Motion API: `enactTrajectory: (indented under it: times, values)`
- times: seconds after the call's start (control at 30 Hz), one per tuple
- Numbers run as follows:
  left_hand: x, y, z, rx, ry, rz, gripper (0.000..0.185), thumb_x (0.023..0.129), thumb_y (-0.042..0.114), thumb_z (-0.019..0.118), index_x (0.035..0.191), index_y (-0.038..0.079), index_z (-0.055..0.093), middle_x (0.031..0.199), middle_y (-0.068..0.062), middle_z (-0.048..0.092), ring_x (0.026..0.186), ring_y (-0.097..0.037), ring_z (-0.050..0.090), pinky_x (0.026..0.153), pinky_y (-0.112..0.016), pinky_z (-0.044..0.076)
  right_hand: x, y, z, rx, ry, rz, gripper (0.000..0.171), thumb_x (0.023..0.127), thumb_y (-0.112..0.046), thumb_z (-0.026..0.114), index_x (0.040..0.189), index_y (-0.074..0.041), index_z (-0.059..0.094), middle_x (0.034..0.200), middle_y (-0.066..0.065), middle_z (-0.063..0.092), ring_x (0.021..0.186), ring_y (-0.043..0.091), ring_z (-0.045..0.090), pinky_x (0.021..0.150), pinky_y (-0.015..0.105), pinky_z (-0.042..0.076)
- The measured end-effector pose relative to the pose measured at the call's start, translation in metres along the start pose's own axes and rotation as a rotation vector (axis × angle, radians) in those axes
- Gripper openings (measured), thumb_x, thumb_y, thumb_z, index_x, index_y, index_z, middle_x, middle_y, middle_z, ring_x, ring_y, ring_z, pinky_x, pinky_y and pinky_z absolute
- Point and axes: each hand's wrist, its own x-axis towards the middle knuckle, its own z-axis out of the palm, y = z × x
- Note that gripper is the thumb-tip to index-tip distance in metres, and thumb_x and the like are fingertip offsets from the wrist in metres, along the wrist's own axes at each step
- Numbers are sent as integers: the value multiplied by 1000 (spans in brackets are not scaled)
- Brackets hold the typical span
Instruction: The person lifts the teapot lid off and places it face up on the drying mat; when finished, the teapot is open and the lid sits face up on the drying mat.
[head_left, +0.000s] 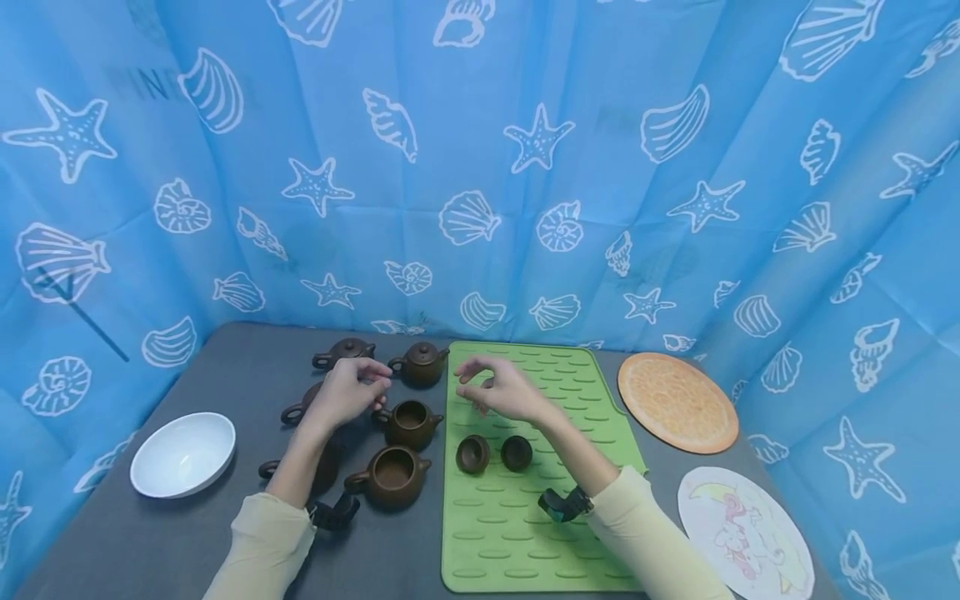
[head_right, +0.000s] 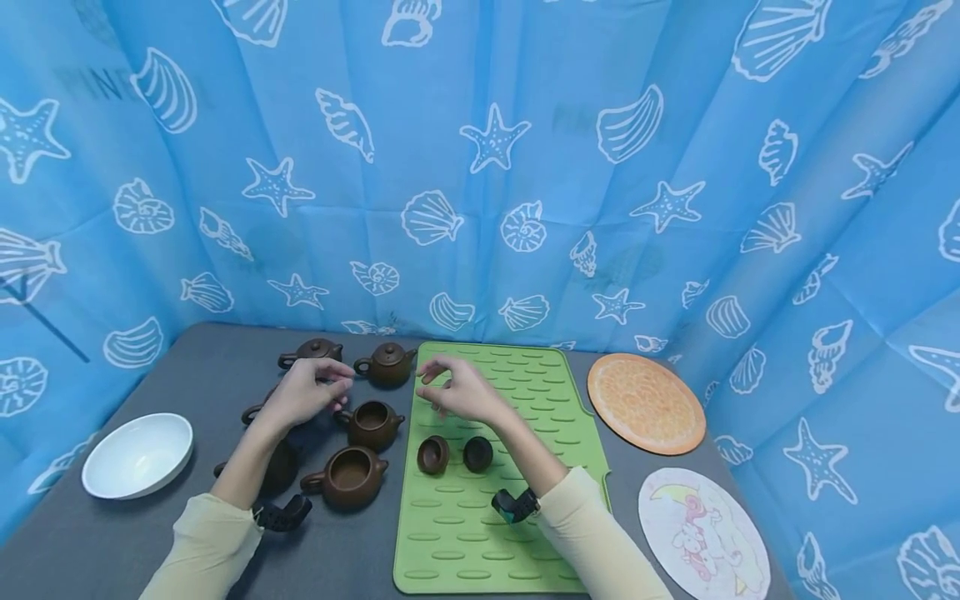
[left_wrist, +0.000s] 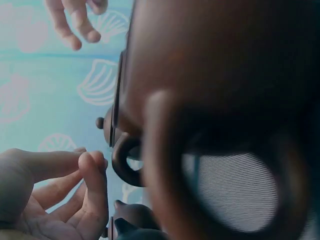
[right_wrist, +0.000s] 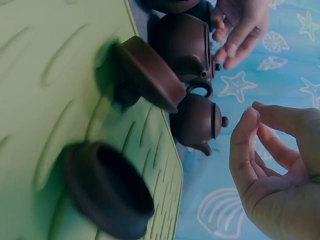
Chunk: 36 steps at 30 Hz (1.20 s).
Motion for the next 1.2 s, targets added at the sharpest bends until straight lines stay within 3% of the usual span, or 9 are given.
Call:
enactTrajectory:
  times: [0.23, 0.33, 0.47, 0.6, 0.73, 0.9, 1.2]
  values:
    - [25, 3, -4, -13, -27, -7, 26, 107, 6, 63, 128, -8, 71, 108, -24, 74, 76, -14, 75, 79, -44, 67, 41, -4, 15, 95, 51, 31, 31, 104, -7, 70, 132, 7, 66, 118, 21, 71, 88, 48, 74, 78, 57, 67]
    - [34, 5, -5, -44, -17, -27, 27, 108, 5, 62, 129, -9, 71, 115, -28, 73, 80, -14, 76, 84, -43, 68, 57, -5, 20, 146, 82, 69, 31, 104, -6, 69, 133, 6, 66, 116, 20, 71, 92, 48, 74, 86, 61, 65]
    - [45, 7, -7, -93, -7, -64, 30, 109, 5, 61, 134, -11, 67, 122, -32, 71, 83, -15, 76, 86, -36, 68, 74, -4, 27, 235, 131, 140, 33, 105, -6, 68, 136, 5, 65, 116, 17, 69, 85, 36, 74, 92, 60, 65]
    - [53, 7, -6, -115, -50, -107, 32, 109, 4, 61, 136, -12, 65, 125, -33, 70, 83, -14, 76, 88, -37, 68, 86, 3, 33, 277, 177, 172, 31, 105, -3, 67, 135, 5, 64, 113, 16, 70, 74, 17, 69, 80, 44, 69]
    - [59, 4, -4, -114, -67, -149, 31, 108, 2, 60, 135, -13, 66, 123, -32, 72, 81, -14, 77, 86, -36, 68, 92, 7, 38, 280, 203, 172, 29, 104, -1, 67, 132, 8, 64, 102, 11, 70, 65, 11, 64, 66, 27, 65]
    - [65, -4, -1, -137, -55, -170, 27, 108, 1, 61, 131, -10, 70, 122, -31, 73, 78, -12, 78, 81, -31, 68, 96, 11, 41, 269, 227, 178, 27, 104, -4, 70, 128, 7, 68, 88, 2, 64, 61, 9, 61, 62, 27, 64]
    - [63, -5, 1, -165, -47, -155, 25, 108, 1, 61, 128, -9, 72, 122, -30, 73, 79, -12, 78, 79, -28, 67, 98, 17, 43, 203, 233, 153, 24, 105, -11, 71, 125, 2, 70, 84, 1, 62, 63, 11, 58, 56, 25, 60]
